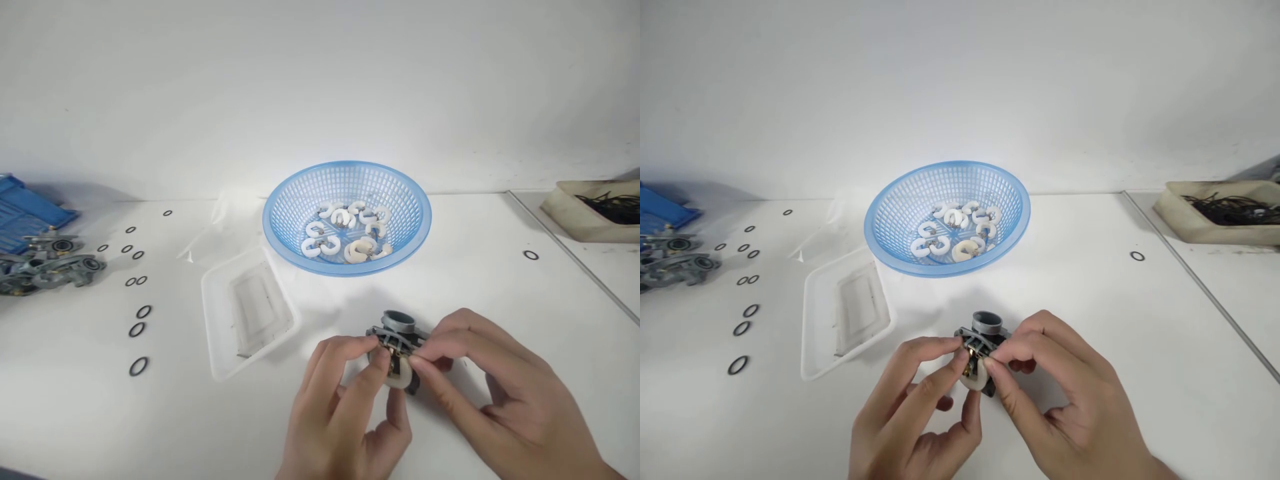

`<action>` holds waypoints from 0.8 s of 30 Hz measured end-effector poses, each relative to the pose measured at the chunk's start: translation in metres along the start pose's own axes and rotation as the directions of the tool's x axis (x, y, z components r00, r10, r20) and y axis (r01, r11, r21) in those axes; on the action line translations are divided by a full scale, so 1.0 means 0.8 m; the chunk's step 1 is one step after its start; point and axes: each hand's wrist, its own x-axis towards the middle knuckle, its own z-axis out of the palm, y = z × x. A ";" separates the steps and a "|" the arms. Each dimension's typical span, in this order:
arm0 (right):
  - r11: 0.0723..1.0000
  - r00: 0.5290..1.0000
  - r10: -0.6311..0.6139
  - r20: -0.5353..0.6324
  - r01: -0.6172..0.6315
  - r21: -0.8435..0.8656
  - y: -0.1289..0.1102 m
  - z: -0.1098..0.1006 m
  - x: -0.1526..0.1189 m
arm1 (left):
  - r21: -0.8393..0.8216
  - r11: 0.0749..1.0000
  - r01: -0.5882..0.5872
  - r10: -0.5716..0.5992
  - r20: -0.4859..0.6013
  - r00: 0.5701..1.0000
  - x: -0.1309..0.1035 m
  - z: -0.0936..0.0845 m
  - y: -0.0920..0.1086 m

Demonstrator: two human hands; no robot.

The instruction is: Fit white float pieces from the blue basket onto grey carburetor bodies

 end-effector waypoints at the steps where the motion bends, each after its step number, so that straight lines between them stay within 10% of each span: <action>1: 1.000 1.000 0.005 -0.001 -0.005 0.006 0.000 0.000 0.000 | 0.006 1.000 -0.008 0.008 -0.004 1.000 -0.001 0.000 0.000; 24: 0.981 0.987 0.074 0.145 -0.098 0.168 0.012 -0.012 0.013 | -0.076 0.997 0.015 -0.017 -0.024 1.000 -0.008 0.007 -0.006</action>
